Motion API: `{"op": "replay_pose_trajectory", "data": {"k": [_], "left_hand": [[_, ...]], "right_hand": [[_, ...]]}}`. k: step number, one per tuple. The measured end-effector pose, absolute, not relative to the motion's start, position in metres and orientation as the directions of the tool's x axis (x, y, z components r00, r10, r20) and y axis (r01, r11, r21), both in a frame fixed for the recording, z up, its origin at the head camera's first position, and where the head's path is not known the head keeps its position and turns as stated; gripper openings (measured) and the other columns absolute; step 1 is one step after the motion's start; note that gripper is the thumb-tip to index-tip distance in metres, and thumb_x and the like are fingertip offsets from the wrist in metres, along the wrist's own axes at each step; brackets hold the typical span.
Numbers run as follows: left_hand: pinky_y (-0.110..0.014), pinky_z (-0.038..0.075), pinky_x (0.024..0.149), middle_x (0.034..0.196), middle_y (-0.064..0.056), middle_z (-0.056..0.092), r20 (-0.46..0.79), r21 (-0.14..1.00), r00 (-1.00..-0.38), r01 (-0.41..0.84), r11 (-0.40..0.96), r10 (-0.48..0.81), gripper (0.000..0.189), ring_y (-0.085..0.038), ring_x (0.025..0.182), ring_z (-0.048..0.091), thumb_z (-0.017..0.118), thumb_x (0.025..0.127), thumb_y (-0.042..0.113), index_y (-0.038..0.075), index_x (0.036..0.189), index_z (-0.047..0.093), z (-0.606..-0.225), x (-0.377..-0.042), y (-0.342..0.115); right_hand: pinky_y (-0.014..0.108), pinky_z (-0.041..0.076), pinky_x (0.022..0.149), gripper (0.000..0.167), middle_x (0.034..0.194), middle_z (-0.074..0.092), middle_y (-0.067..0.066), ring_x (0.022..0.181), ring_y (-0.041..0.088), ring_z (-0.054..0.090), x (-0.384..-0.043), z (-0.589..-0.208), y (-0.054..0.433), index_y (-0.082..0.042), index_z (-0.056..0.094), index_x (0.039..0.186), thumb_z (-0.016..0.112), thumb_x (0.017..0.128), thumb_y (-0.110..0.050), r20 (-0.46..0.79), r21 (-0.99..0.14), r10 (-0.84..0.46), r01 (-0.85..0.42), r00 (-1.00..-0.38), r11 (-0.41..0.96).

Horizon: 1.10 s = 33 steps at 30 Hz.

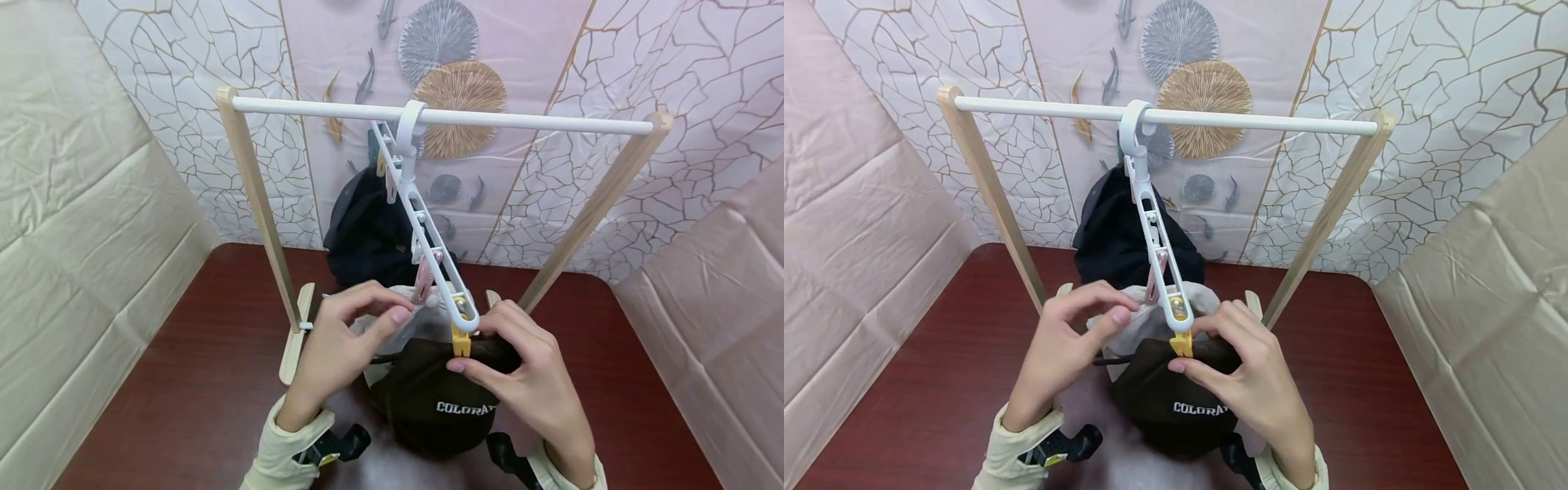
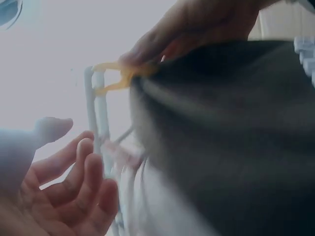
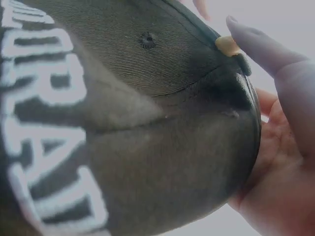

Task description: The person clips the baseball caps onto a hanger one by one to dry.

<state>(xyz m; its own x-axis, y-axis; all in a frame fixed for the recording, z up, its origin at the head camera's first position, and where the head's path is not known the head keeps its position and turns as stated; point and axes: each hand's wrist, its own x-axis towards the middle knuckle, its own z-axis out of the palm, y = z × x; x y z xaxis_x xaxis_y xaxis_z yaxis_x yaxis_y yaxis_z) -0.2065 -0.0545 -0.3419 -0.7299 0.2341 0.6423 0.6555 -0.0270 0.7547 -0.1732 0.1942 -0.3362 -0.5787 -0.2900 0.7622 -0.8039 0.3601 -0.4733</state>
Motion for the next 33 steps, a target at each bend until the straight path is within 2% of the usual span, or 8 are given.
{"op": "replay_pose_trajectory", "data": {"k": [4, 6, 11, 14, 17, 21, 28, 33], "left_hand": [[-0.025, 0.056, 0.072, 0.093, -0.010, 0.074, 0.624, 0.781, -0.778, 0.625, -0.010, 0.078, 0.006, -0.022, 0.079, 0.068, 0.071, 0.100, 0.003, 0.003, 0.100, 0.077, -0.345, -0.218, -0.065], [-0.024, 0.056, 0.074, 0.096, -0.011, 0.074, 0.617, 0.787, -0.787, 0.617, -0.009, -0.002, 0.007, -0.025, 0.083, 0.069, 0.070, 0.101, 0.005, 0.002, 0.103, 0.076, -0.349, -0.227, -0.070], [-0.032, 0.055, 0.095, 0.121, -0.016, 0.071, 0.637, 0.765, -0.757, 0.644, 0.004, -0.143, 0.020, -0.033, 0.112, 0.067, 0.066, 0.103, 0.004, -0.004, 0.121, 0.070, -0.361, -0.252, -0.082], [-0.039, 0.050, 0.105, 0.139, -0.015, 0.064, 0.648, 0.760, -0.738, 0.644, 0.087, -0.188, 0.028, -0.029, 0.131, 0.059, 0.066, 0.104, 0.008, 0.000, 0.131, 0.068, -0.371, -0.266, -0.091], [-0.045, 0.043, 0.114, 0.155, -0.009, 0.053, 0.642, 0.766, -0.738, 0.611, 0.200, -0.207, 0.034, -0.020, 0.145, 0.047, 0.068, 0.104, 0.014, 0.007, 0.137, 0.068, -0.380, -0.277, -0.101], [-0.055, 0.039, 0.118, 0.167, -0.002, 0.037, 0.608, 0.786, -0.772, 0.553, 0.278, -0.184, 0.042, -0.019, 0.155, 0.032, 0.068, 0.104, 0.018, 0.013, 0.146, 0.063, -0.389, -0.286, -0.113], [-0.061, 0.042, 0.115, 0.177, 0.002, 0.001, 0.524, 0.811, -0.846, 0.462, 0.358, -0.097, 0.071, -0.027, 0.163, 0.007, 0.066, 0.104, 0.042, 0.034, 0.166, 0.032, -0.398, -0.295, -0.113], [-0.068, 0.018, 0.124, 0.177, 0.006, -0.003, 0.493, 0.817, -0.865, 0.422, 0.393, -0.095, 0.081, -0.024, 0.163, 0.001, 0.056, 0.104, 0.060, 0.043, 0.169, 0.011, -0.401, -0.299, -0.116]], "right_hand": [[0.018, 0.044, 0.085, 0.038, 0.092, 0.062, -0.001, 0.090, 0.012, 0.056, -0.175, -0.336, 0.204, -0.011, 0.072, 0.097, 0.080, 0.091, -0.048, 0.765, -0.465, -0.271, -0.791, -0.585, 0.397], [0.017, 0.044, 0.085, 0.040, 0.093, 0.062, 0.001, 0.091, 0.011, 0.056, -0.176, -0.336, 0.210, -0.009, 0.072, 0.096, 0.079, 0.091, -0.048, 0.762, -0.466, -0.263, -0.783, -0.592, 0.412], [0.018, 0.044, 0.090, 0.042, 0.101, 0.062, 0.004, 0.098, 0.011, 0.057, -0.177, -0.337, 0.221, -0.009, 0.073, 0.099, 0.079, 0.092, -0.049, 0.748, -0.484, -0.235, -0.752, -0.621, 0.448], [0.019, 0.044, 0.094, 0.037, 0.108, 0.063, 0.006, 0.104, 0.012, 0.058, -0.178, -0.338, 0.227, -0.008, 0.076, 0.103, 0.085, 0.090, -0.041, 0.741, -0.489, -0.217, -0.732, -0.635, 0.474], [0.019, 0.042, 0.100, 0.032, 0.114, 0.063, 0.006, 0.110, 0.011, 0.057, -0.179, -0.338, 0.231, -0.006, 0.077, 0.107, 0.093, 0.082, -0.018, 0.718, -0.500, -0.200, -0.694, -0.666, 0.517], [0.018, 0.039, 0.104, 0.043, 0.119, 0.062, 0.005, 0.117, 0.008, 0.055, -0.182, -0.340, 0.236, -0.002, 0.077, 0.108, 0.091, 0.069, 0.009, 0.704, -0.508, -0.165, -0.653, -0.690, 0.561], [0.017, 0.036, 0.104, 0.042, 0.126, 0.059, -0.005, 0.120, 0.006, 0.052, -0.193, -0.347, 0.244, 0.001, 0.076, 0.107, 0.085, 0.070, 0.018, 0.747, -0.508, -0.059, -0.626, -0.662, 0.591], [0.020, 0.037, 0.105, 0.036, 0.127, 0.061, -0.003, 0.122, 0.009, 0.053, -0.198, -0.348, 0.251, 0.004, 0.075, 0.110, 0.081, 0.077, 0.018, 0.736, -0.539, -0.015, -0.599, -0.677, 0.592]]}}
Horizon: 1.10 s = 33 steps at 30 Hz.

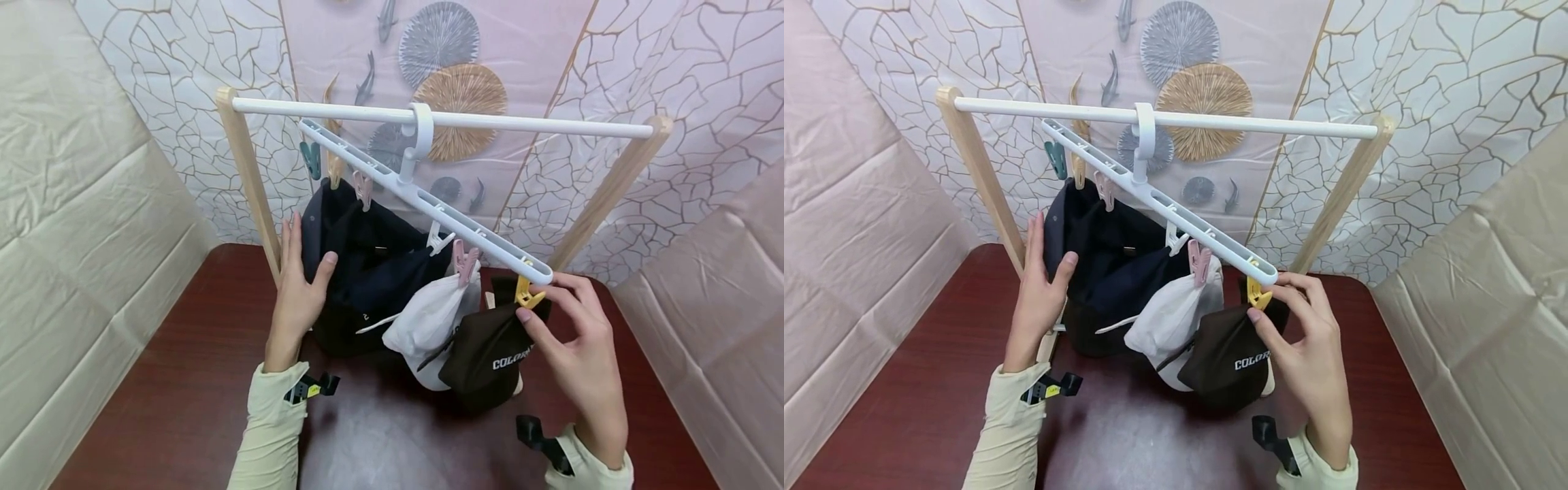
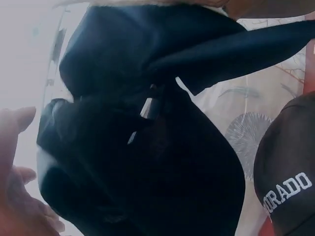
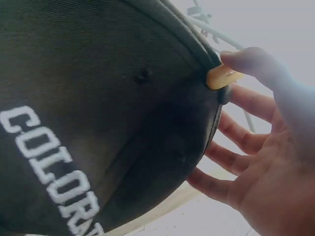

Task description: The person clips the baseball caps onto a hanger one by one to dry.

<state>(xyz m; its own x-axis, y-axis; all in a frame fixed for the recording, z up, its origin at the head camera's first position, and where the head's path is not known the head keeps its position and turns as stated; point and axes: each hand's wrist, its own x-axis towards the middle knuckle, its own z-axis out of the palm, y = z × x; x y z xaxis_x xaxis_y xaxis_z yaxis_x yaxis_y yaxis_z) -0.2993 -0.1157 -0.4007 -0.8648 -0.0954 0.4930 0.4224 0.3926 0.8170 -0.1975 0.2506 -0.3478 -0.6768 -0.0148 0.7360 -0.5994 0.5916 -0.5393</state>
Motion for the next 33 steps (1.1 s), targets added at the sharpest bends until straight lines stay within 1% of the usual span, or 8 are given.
{"op": "replay_pose_trajectory", "data": {"k": [2, 5, 11, 15, 18, 23, 27, 33], "left_hand": [[-0.066, 0.011, 0.126, 0.177, 0.006, -0.001, 0.488, 0.825, -0.868, 0.425, 0.372, -0.091, 0.079, -0.021, 0.163, 0.002, 0.054, 0.107, 0.055, 0.039, 0.169, 0.008, -0.402, -0.302, -0.118], [-0.061, 0.013, 0.128, 0.177, 0.008, 0.004, 0.486, 0.839, -0.869, 0.435, 0.326, -0.092, 0.077, -0.018, 0.162, 0.007, 0.053, 0.109, 0.048, 0.035, 0.170, 0.009, -0.403, -0.305, -0.122], [-0.053, 0.028, 0.124, 0.173, 0.008, 0.024, 0.478, 0.870, -0.867, 0.446, 0.209, -0.143, 0.067, -0.018, 0.157, 0.027, 0.056, 0.109, 0.039, 0.033, 0.168, 0.025, -0.403, -0.303, -0.126], [-0.044, 0.048, 0.106, 0.157, -0.007, 0.050, 0.456, 0.885, -0.876, 0.428, 0.182, -0.157, 0.059, -0.025, 0.134, 0.055, 0.063, 0.107, 0.033, 0.022, 0.162, 0.043, -0.401, -0.300, -0.123], [-0.043, 0.054, 0.094, 0.147, -0.012, 0.056, 0.441, 0.886, -0.886, 0.404, 0.228, -0.144, 0.059, -0.029, 0.118, 0.063, 0.065, 0.106, 0.032, 0.019, 0.160, 0.046, -0.397, -0.295, -0.119], [-0.052, 0.048, 0.096, 0.149, -0.017, 0.047, 0.439, 0.841, -0.892, 0.365, 0.399, -0.109, 0.070, -0.032, 0.119, 0.054, 0.063, 0.106, 0.029, 0.029, 0.167, 0.030, -0.388, -0.284, -0.116], [-0.049, 0.046, 0.083, 0.144, -0.019, 0.042, 0.393, 0.804, -0.917, 0.309, 0.508, -0.063, 0.080, -0.032, 0.102, 0.053, 0.064, 0.103, 0.032, 0.037, 0.169, 0.019, -0.378, -0.273, -0.114], [-0.040, 0.045, 0.073, 0.127, -0.014, 0.043, 0.362, 0.772, -0.932, 0.292, 0.565, -0.013, 0.080, -0.025, 0.089, 0.050, 0.070, 0.100, 0.041, 0.033, 0.168, 0.027, -0.364, -0.256, -0.113]], "right_hand": [[0.021, 0.038, 0.106, 0.032, 0.126, 0.062, -0.001, 0.121, 0.012, 0.055, -0.199, -0.348, 0.253, 0.005, 0.074, 0.111, 0.079, 0.081, 0.017, 0.732, -0.559, 0.000, -0.601, -0.681, 0.571], [0.020, 0.042, 0.106, 0.030, 0.125, 0.063, 0.003, 0.120, 0.015, 0.057, -0.204, -0.352, 0.254, 0.010, 0.072, 0.114, 0.074, 0.085, 0.018, 0.725, -0.608, 0.034, -0.615, -0.688, 0.502], [0.019, 0.049, 0.101, 0.030, 0.125, 0.067, 0.005, 0.116, 0.016, 0.064, -0.215, -0.359, 0.253, 0.014, 0.064, 0.126, 0.064, 0.097, 0.014, 0.660, -0.733, 0.114, -0.604, -0.742, 0.312], [0.017, 0.047, 0.096, 0.038, 0.129, 0.066, -0.002, 0.118, 0.011, 0.062, -0.225, -0.364, 0.248, 0.003, 0.061, 0.141, 0.062, 0.103, 0.003, 0.576, -0.804, 0.207, -0.503, -0.791, 0.317], [0.016, 0.046, 0.099, 0.042, 0.134, 0.061, -0.006, 0.123, 0.009, 0.058, -0.230, -0.369, 0.244, -0.001, 0.057, 0.147, 0.062, 0.105, -0.002, 0.528, -0.836, 0.283, -0.431, -0.801, 0.339], [0.017, 0.048, 0.092, 0.035, 0.116, 0.057, -0.006, 0.108, 0.012, 0.059, -0.235, -0.374, 0.239, 0.006, 0.059, 0.138, 0.064, 0.104, -0.003, 0.511, -0.857, 0.443, -0.399, -0.737, 0.325], [0.021, 0.044, 0.078, 0.024, 0.099, 0.057, -0.006, 0.089, 0.012, 0.055, -0.235, -0.374, 0.235, 0.006, 0.065, 0.127, 0.060, 0.106, -0.006, 0.527, -0.850, 0.544, -0.415, -0.653, 0.325], [0.023, 0.040, 0.075, 0.024, 0.098, 0.058, -0.004, 0.083, 0.012, 0.051, -0.230, -0.369, 0.222, 0.013, 0.066, 0.119, 0.056, 0.106, -0.004, 0.587, -0.803, 0.582, -0.491, -0.562, 0.336]]}}
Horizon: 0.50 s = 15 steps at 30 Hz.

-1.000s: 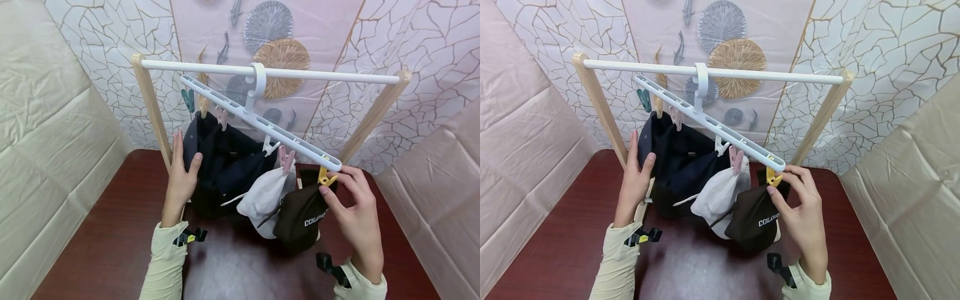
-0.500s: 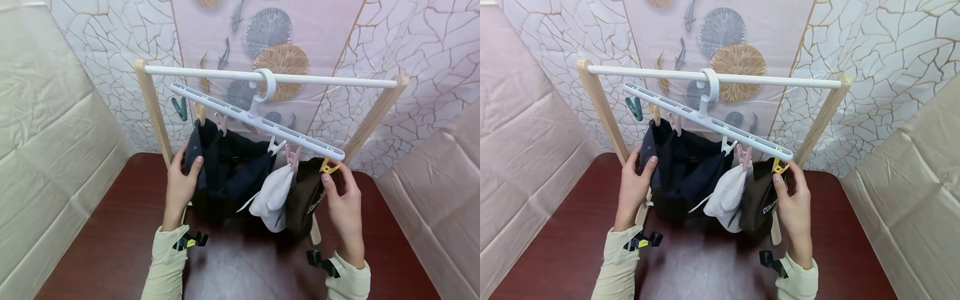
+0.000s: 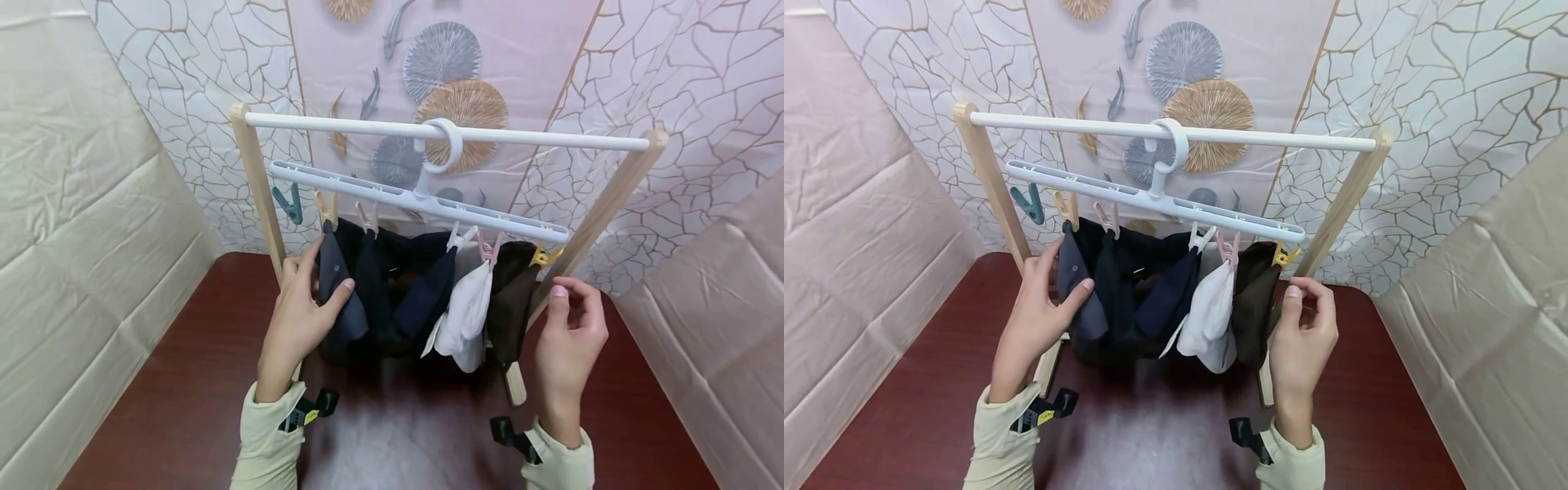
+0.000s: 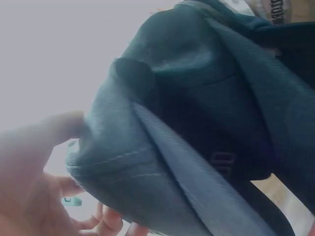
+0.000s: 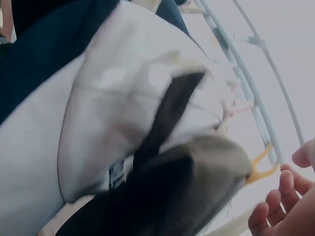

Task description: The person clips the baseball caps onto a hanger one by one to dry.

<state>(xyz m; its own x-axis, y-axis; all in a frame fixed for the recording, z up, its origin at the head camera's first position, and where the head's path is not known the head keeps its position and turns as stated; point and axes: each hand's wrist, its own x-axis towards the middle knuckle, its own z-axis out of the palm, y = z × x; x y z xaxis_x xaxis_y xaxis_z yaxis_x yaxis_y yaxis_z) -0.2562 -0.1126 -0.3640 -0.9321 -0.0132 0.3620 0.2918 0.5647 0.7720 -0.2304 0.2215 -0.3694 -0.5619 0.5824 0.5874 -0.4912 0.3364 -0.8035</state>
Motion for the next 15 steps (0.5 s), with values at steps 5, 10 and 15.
{"op": "replay_pose_trajectory", "data": {"k": [5, 10, 15], "left_hand": [[-0.039, 0.045, 0.079, 0.134, -0.013, 0.041, 0.409, 0.757, -0.913, 0.340, 0.558, 0.002, 0.077, -0.029, 0.094, 0.052, 0.076, 0.098, 0.043, 0.025, 0.164, 0.040, -0.360, -0.248, -0.108], [-0.048, 0.049, 0.091, 0.153, -0.011, 0.042, 0.446, 0.757, -0.895, 0.385, 0.528, 0.013, 0.068, -0.031, 0.117, 0.051, 0.075, 0.098, 0.044, 0.020, 0.157, 0.052, -0.358, -0.243, -0.104], [-0.053, 0.050, 0.105, 0.155, -0.003, 0.051, 0.474, 0.827, -0.880, 0.438, 0.352, -0.021, 0.050, -0.025, 0.133, 0.057, 0.069, 0.104, 0.035, 0.013, 0.147, 0.059, -0.358, -0.243, -0.101]], "right_hand": [[0.022, 0.042, 0.074, 0.020, 0.096, 0.060, -0.007, 0.081, 0.011, 0.054, -0.224, -0.366, 0.208, 0.015, 0.068, 0.113, 0.060, 0.104, -0.002, 0.665, -0.741, 0.537, -0.548, -0.519, 0.388], [0.019, 0.046, 0.083, 0.018, 0.105, 0.063, 0.004, 0.096, 0.009, 0.058, -0.225, -0.370, 0.204, 0.013, 0.069, 0.115, 0.065, 0.099, 0.008, 0.729, -0.684, 0.397, -0.569, -0.558, 0.456], [0.019, 0.050, 0.094, 0.024, 0.114, 0.064, 0.019, 0.107, 0.013, 0.061, -0.232, -0.375, 0.204, 0.012, 0.068, 0.119, 0.070, 0.095, 0.011, 0.742, -0.664, 0.321, -0.575, -0.589, 0.478]]}}
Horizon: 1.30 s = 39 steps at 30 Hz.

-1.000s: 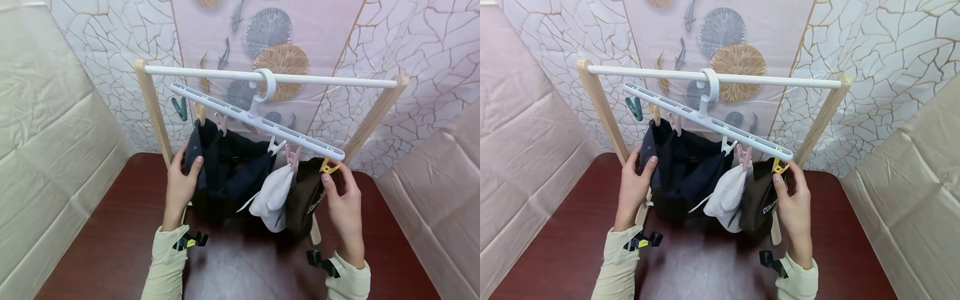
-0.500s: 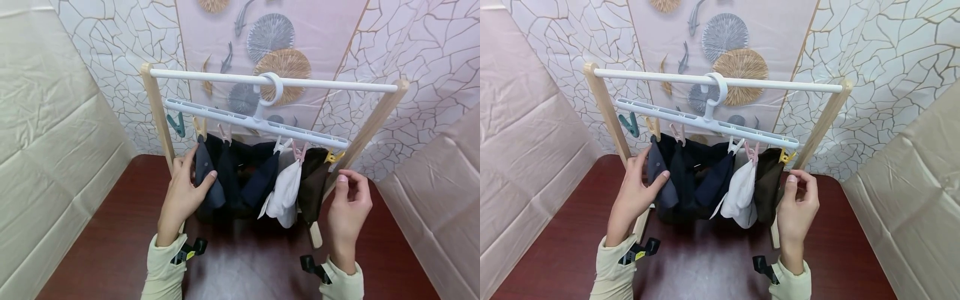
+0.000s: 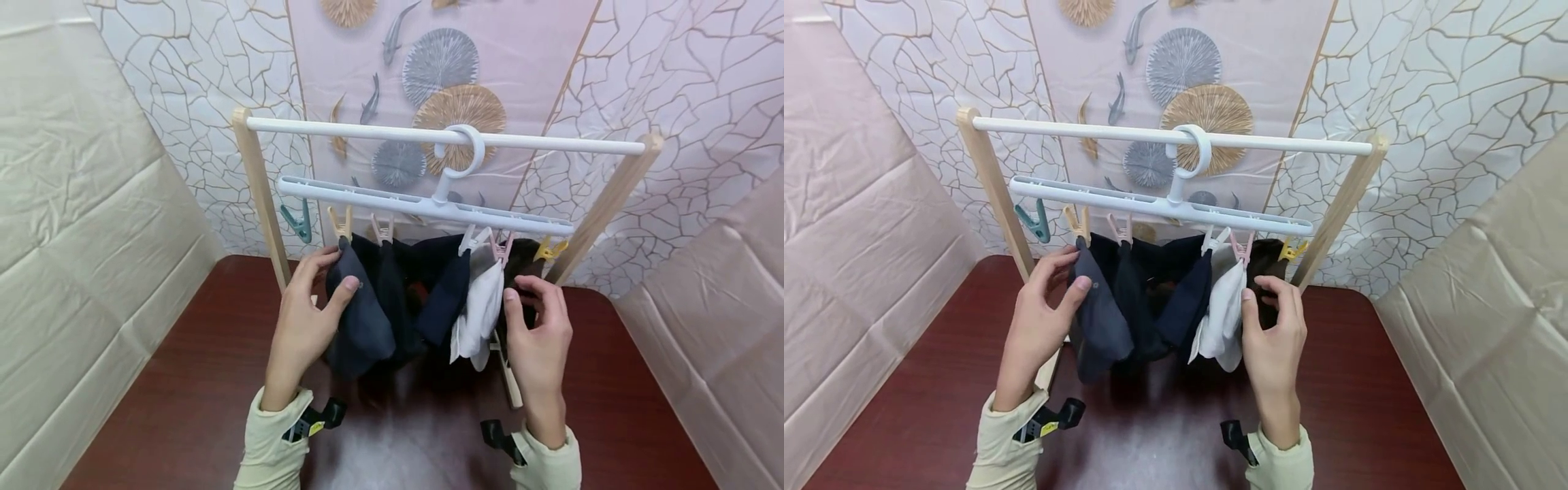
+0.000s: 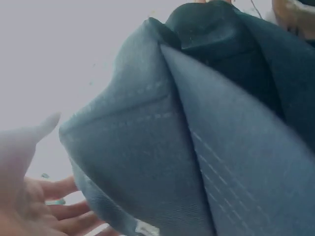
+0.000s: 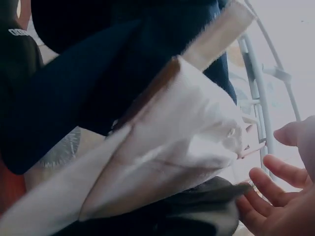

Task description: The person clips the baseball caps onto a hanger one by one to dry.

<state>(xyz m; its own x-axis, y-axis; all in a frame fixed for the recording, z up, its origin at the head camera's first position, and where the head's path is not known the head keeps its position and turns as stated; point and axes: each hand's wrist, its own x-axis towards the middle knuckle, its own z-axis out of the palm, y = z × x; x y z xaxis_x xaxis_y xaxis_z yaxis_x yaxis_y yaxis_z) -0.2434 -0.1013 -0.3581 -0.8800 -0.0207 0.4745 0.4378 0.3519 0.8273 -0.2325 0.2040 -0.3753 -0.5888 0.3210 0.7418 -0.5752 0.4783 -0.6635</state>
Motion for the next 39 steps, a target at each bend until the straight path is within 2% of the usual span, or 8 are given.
{"op": "replay_pose_trajectory", "data": {"k": [4, 8, 12, 16, 19, 25, 32, 39], "left_hand": [[-0.035, 0.051, 0.101, 0.133, -0.010, 0.065, 0.496, 0.856, -0.860, 0.461, 0.233, -0.121, 0.033, -0.019, 0.119, 0.064, 0.064, 0.107, 0.031, 0.004, 0.127, 0.063, -0.360, -0.245, -0.100], [-0.027, 0.050, 0.092, 0.111, -0.018, 0.072, 0.522, 0.853, -0.836, 0.509, 0.115, -0.171, 0.038, -0.018, 0.101, 0.067, 0.057, 0.109, 0.039, 0.002, 0.114, 0.055, -0.360, -0.247, -0.101], [-0.032, 0.056, 0.086, 0.102, -0.019, 0.074, 0.582, 0.807, -0.804, 0.590, -0.040, -0.117, 0.054, -0.023, 0.087, 0.071, 0.051, 0.107, 0.057, 0.007, 0.129, 0.053, -0.357, -0.246, -0.105], [-0.031, 0.058, 0.081, 0.103, -0.013, 0.072, 0.636, 0.769, -0.770, 0.638, -0.046, -0.053, 0.078, -0.022, 0.079, 0.070, 0.040, 0.103, 0.074, 0.009, 0.145, 0.056, -0.350, -0.238, -0.105], [-0.029, 0.057, 0.078, 0.104, -0.013, 0.069, 0.666, 0.744, -0.745, 0.667, -0.040, -0.042, 0.085, -0.019, 0.078, 0.067, 0.034, 0.104, 0.074, 0.004, 0.144, 0.058, -0.346, -0.231, -0.102], [-0.028, 0.060, 0.079, 0.104, -0.011, 0.068, 0.720, 0.685, -0.690, 0.724, -0.087, -0.073, 0.058, -0.019, 0.080, 0.066, 0.044, 0.113, 0.044, -0.006, 0.135, 0.063, -0.339, -0.218, -0.099], [-0.027, 0.060, 0.076, 0.111, -0.008, 0.075, 0.680, 0.720, -0.733, 0.665, -0.201, 0.010, 0.040, -0.017, 0.082, 0.068, 0.065, 0.104, 0.042, 0.007, 0.121, 0.073, -0.336, -0.206, -0.101], [-0.025, 0.059, 0.080, 0.106, -0.003, 0.076, 0.681, 0.732, -0.714, 0.667, -0.137, 0.161, 0.044, -0.012, 0.094, 0.071, 0.075, 0.098, 0.038, -0.003, 0.113, 0.071, -0.335, -0.195, -0.089]], "right_hand": [[0.027, 0.048, 0.107, 0.030, 0.128, 0.063, 0.021, 0.123, 0.021, 0.058, -0.236, -0.380, 0.205, 0.009, 0.067, 0.125, 0.072, 0.096, 0.005, 0.716, -0.676, 0.270, -0.545, -0.644, 0.496], [0.048, 0.040, 0.116, 0.042, 0.149, 0.054, 0.021, 0.141, 0.032, 0.048, -0.240, -0.383, 0.207, 0.000, 0.063, 0.138, 0.075, 0.099, -0.010, 0.621, -0.695, 0.195, -0.418, -0.759, 0.585], [0.064, 0.033, 0.117, 0.055, 0.161, 0.042, 0.022, 0.150, 0.041, 0.038, -0.244, -0.386, 0.207, -0.004, 0.053, 0.151, 0.071, 0.103, -0.022, 0.492, -0.706, 0.122, -0.313, -0.862, 0.635], [0.064, 0.032, 0.118, 0.053, 0.163, 0.040, 0.023, 0.152, 0.041, 0.036, -0.245, -0.387, 0.209, -0.003, 0.048, 0.155, 0.062, 0.109, -0.025, 0.447, -0.724, 0.104, -0.291, -0.888, 0.626], [0.049, 0.038, 0.116, 0.045, 0.158, 0.047, 0.021, 0.144, 0.036, 0.045, -0.241, -0.384, 0.208, -0.002, 0.053, 0.151, 0.058, 0.110, -0.020, 0.500, -0.731, 0.135, -0.332, -0.856, 0.597], [0.017, 0.042, 0.104, 0.030, 0.142, 0.062, 0.016, 0.132, 0.014, 0.055, -0.223, -0.368, 0.195, 0.001, 0.068, 0.134, 0.065, 0.104, -0.004, 0.681, -0.689, 0.207, -0.519, -0.702, 0.506], [0.029, 0.050, 0.097, 0.016, 0.099, 0.067, 0.030, 0.104, 0.021, 0.067, -0.195, -0.342, 0.169, 0.018, 0.070, 0.093, 0.068, 0.097, 0.003, 0.892, -0.450, 0.245, -0.810, -0.381, 0.377], [0.022, 0.049, 0.090, 0.034, 0.097, 0.069, 0.023, 0.096, 0.021, 0.066, -0.171, -0.333, 0.153, 0.014, 0.070, 0.097, 0.074, 0.101, -0.019, 0.951, -0.291, 0.004, -0.894, -0.308, 0.339]]}}
